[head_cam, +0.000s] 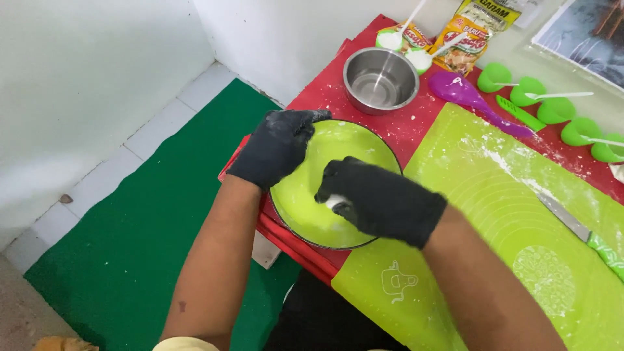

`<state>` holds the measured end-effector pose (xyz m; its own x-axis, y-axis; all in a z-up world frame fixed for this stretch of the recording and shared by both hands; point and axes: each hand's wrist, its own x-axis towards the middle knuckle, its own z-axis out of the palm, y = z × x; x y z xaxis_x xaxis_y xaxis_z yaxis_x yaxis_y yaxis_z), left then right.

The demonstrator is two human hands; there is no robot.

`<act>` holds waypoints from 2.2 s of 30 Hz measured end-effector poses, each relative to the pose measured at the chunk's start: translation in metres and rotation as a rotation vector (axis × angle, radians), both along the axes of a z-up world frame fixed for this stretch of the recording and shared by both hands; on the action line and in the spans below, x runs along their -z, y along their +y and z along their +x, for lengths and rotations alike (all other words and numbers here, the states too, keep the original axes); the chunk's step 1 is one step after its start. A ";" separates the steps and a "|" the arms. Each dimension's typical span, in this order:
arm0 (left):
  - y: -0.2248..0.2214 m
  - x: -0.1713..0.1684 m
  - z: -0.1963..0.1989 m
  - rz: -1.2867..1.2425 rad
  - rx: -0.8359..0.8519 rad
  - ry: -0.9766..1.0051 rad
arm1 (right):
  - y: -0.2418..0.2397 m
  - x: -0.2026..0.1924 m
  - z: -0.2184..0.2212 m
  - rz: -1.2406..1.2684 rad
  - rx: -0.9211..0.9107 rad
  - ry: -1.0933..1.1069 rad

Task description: Shaping small pieces of white dough into thin cylinders and placing them on a tray.

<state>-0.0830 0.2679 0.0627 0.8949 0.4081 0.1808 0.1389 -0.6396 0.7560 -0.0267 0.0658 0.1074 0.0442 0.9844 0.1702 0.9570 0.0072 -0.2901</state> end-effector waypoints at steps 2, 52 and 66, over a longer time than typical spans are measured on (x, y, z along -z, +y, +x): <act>0.003 -0.003 0.003 -0.073 -0.014 0.038 | 0.006 -0.037 0.001 -0.144 0.162 0.453; 0.008 0.002 -0.022 -0.734 0.625 -0.319 | 0.019 0.000 0.024 0.348 0.569 1.282; 0.006 -0.001 -0.024 -0.736 0.613 -0.317 | 0.008 -0.030 0.011 0.313 0.506 1.208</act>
